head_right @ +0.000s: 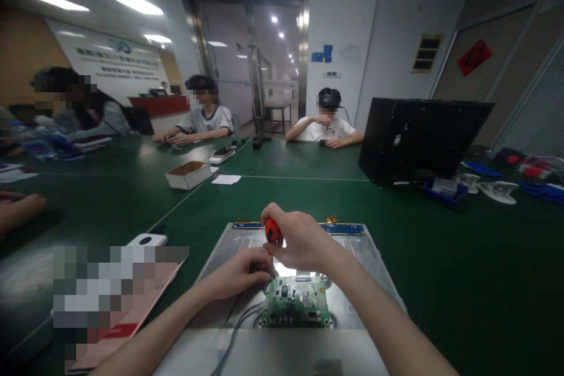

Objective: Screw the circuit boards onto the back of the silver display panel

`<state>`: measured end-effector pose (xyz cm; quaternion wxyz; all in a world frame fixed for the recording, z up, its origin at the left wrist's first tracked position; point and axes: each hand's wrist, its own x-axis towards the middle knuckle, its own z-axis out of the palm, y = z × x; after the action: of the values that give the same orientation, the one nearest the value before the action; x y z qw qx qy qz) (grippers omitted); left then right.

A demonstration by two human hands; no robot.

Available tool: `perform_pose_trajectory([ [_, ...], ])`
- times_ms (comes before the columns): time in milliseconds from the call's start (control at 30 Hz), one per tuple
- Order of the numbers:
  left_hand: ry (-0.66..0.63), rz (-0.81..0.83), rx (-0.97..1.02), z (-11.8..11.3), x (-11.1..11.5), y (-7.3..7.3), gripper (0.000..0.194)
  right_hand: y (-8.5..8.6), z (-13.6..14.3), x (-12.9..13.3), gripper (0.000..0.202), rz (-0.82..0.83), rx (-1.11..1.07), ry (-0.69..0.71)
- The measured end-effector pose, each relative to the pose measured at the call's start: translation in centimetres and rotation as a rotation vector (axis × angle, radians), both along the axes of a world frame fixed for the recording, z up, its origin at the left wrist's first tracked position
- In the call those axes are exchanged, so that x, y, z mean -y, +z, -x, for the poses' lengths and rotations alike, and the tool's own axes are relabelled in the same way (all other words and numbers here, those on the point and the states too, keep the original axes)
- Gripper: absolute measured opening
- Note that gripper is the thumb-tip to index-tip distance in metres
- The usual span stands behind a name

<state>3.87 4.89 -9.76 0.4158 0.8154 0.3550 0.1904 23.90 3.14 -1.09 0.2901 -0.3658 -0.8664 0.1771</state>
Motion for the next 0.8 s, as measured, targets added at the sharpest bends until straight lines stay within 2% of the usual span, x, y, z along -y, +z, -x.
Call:
perform_pose_trajectory([
  [800,-0.01,0.023,0.034,0.08,-0.3,-0.36,0.009,-0.33,0.49,0.08,0.034,-0.008,0.088,-0.027],
])
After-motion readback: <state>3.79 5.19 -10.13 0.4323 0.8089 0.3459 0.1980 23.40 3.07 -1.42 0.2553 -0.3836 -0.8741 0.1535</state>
